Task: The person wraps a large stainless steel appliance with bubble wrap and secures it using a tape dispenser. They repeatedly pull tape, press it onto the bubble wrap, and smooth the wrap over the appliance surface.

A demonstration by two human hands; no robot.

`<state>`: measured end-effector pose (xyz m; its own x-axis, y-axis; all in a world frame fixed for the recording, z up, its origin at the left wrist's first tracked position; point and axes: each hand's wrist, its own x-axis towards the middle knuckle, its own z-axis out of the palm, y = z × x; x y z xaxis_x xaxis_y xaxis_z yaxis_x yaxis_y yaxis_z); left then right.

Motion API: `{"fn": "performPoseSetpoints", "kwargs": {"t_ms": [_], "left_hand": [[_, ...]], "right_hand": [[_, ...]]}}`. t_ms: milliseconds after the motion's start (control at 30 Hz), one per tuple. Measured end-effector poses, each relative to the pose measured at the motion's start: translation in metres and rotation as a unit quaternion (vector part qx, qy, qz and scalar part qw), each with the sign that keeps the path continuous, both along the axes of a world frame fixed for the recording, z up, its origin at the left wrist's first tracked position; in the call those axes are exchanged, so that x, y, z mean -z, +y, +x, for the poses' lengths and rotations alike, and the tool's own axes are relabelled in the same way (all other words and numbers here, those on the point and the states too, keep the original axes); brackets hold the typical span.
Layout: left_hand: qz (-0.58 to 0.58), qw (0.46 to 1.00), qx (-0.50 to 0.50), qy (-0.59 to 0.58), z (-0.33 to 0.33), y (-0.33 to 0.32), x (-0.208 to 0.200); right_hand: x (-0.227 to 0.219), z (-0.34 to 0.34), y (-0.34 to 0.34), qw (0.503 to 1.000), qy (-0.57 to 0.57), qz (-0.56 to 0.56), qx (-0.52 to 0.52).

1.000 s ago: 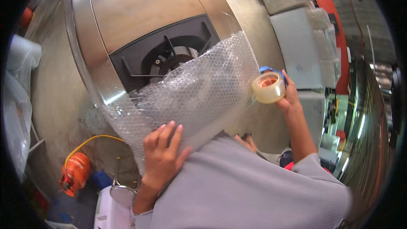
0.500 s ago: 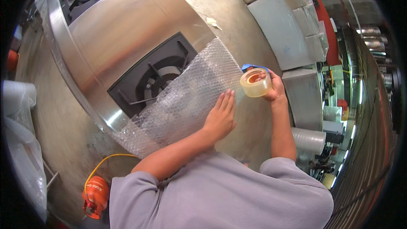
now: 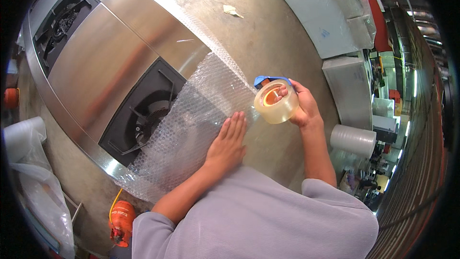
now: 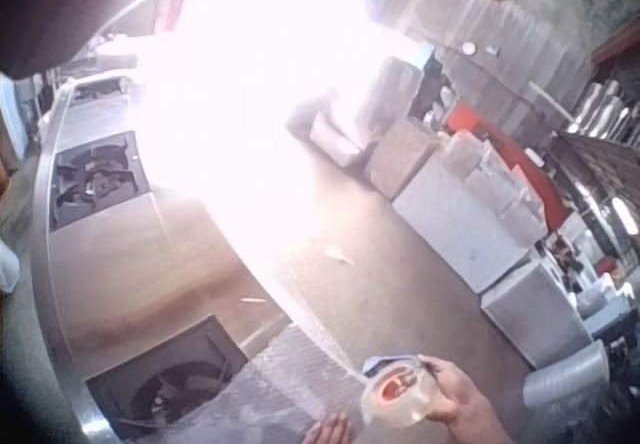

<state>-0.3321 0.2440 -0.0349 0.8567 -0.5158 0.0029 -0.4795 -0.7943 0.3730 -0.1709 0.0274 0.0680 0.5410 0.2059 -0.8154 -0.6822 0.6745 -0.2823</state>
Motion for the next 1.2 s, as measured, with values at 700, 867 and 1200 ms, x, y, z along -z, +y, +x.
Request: {"fn": "performPoseSetpoints", "kwargs": {"t_ms": [700, 867, 1200], "left_hand": [[0.007, 0.998, -0.018, -0.060, -0.006, -0.003, 0.012], [-0.032, 0.998, -0.014, -0.051, 0.002, -0.006, 0.016], [-0.043, 0.992, 0.101, 0.066, -0.127, 0.114, -0.028]], "right_hand": [[-0.041, -0.037, 0.047, 0.994, -0.044, -0.100, -0.024], [-0.034, -0.062, 0.068, 0.990, -0.071, -0.119, -0.015], [0.024, -0.106, 0.085, 0.982, -0.145, -0.112, 0.031]]}}
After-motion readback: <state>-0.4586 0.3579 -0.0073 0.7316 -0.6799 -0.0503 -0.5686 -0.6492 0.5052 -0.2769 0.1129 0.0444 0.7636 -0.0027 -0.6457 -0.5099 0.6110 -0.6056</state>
